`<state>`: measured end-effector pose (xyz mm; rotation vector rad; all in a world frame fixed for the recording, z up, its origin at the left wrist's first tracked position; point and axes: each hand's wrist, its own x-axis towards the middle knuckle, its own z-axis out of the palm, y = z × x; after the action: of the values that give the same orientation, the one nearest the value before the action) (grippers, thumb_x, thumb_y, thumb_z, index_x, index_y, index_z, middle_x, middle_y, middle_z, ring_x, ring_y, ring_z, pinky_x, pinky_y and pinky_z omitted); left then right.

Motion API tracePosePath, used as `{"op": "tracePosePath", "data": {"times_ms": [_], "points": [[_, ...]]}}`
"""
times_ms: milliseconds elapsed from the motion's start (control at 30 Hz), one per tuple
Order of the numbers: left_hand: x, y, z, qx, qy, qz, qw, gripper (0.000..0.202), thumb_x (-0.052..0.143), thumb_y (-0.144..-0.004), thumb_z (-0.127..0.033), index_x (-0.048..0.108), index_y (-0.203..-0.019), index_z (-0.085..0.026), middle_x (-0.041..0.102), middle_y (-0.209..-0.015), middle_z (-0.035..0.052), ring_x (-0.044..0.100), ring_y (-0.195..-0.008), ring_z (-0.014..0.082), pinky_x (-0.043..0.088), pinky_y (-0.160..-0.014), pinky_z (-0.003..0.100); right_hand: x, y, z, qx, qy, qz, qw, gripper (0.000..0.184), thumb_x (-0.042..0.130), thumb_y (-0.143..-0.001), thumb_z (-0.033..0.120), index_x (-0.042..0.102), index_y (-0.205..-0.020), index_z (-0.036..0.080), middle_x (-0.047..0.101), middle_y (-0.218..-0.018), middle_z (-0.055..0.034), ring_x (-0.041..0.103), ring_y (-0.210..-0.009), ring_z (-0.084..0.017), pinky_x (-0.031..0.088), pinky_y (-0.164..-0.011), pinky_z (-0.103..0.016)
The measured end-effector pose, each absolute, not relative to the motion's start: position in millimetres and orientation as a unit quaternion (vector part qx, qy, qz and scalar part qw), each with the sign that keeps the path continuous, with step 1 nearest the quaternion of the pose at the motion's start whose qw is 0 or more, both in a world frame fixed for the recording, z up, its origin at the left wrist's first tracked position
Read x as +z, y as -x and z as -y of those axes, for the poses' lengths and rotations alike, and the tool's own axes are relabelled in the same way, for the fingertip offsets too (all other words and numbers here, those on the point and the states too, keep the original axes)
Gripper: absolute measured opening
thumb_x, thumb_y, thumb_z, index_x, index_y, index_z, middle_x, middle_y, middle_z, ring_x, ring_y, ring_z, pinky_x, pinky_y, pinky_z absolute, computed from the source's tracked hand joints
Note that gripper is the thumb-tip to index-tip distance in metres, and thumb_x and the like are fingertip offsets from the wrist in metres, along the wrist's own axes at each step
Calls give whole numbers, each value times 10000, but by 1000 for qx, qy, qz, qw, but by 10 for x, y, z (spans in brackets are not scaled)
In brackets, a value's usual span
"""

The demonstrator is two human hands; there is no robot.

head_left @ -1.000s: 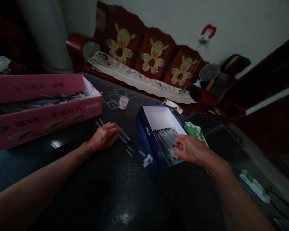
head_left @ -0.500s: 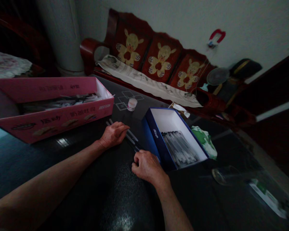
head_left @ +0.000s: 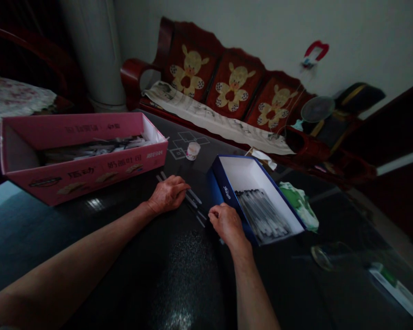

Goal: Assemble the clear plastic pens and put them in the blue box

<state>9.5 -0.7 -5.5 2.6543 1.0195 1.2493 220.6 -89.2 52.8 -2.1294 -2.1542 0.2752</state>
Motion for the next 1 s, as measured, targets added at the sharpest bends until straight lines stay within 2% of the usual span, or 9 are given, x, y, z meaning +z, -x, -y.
{"op": "tracePosePath", "data": {"times_ms": [200, 300, 400, 533, 633, 700, 767, 900, 1000], "points": [[-102, -85, -17, 395, -851, -345, 15, 218, 484, -869, -169, 663, -992, -170, 632, -924, 73, 560, -832, 184, 509, -717, 318, 468, -2162, 889, 105, 708, 697, 45, 151, 568, -820, 234, 712, -792, 202, 662, -854, -71, 649, -792, -192, 435, -712, -279], [-106, -84, -22, 438, -824, -358, 2, 221, 478, -860, -142, 653, -993, -167, 635, -914, 74, 574, -842, 181, 511, -724, 313, 472, -2159, 889, 102, 710, 695, 39, 124, 581, -794, 221, 688, -739, 191, 667, -832, -78, 648, -779, -204, 433, -691, -288], [-91, -85, -22, 475, -799, -368, -9, 230, 473, -858, -129, 642, -1010, -169, 640, -897, 69, 579, -832, 176, 507, -731, 311, 514, -2206, 882, 104, 707, 696, 68, 112, 570, -803, 208, 656, -734, 188, 674, -794, -68, 643, -764, -197, 427, -683, -281], [-88, -90, -37, 503, -775, -383, -6, 225, 462, -872, -132, 639, -1007, -165, 642, -864, 61, 588, -803, 164, 499, -717, 292, 589, -2227, 783, 140, 701, 684, 144, 134, 523, -855, 204, 627, -937, 182, 669, -723, -24, 625, -687, -168, 428, -656, -259], [-104, -93, -55, 509, -759, -406, 8, 218, 463, -879, -145, 645, -996, -170, 646, -855, 57, 597, -807, 161, 497, -720, 285, 572, -2111, 638, 135, 669, 709, 179, 237, 462, -869, 138, 603, -1053, 183, 671, -785, -23, 628, -737, -152, 438, -713, -242], [-111, -94, -62, 505, -752, -422, 16, 218, 463, -879, -150, 651, -988, -173, 646, -849, 55, 596, -806, 159, 494, -717, 280, 522, -1995, 545, 93, 658, 727, 173, 250, 443, -869, 125, 642, -1009, 187, 665, -880, -53, 627, -811, -152, 433, -770, -239], [-111, -97, -62, 499, -749, -437, 20, 216, 468, -877, -155, 656, -983, -173, 642, -828, 52, 591, -787, 155, 491, -708, 275, 463, -1891, 474, 57, 668, 725, 157, 222, 477, -874, 187, 673, -977, 190, 648, -954, -79, 623, -851, -162, 431, -782, -244], [-106, -113, -57, 488, -743, -458, 22, 174, 516, -868, -198, 671, -945, -177, 639, -788, 40, 584, -730, 141, 484, -679, 254, 388, -1789, 394, 52, 698, 707, 107, 205, 581, -838, 357, 704, -904, 207, 651, -928, -80, 625, -855, -190, 433, -735, -266], [-96, -121, -57, 488, -738, -465, 31, 150, 551, -864, -244, 683, -856, -173, 641, -744, 30, 591, -675, 125, 472, -639, 230, 402, -1777, 368, 60, 703, 702, 95, 168, 584, -831, 315, 704, -848, 199, 666, -895, -81, 627, -848, -191, 425, -739, -273]]}}
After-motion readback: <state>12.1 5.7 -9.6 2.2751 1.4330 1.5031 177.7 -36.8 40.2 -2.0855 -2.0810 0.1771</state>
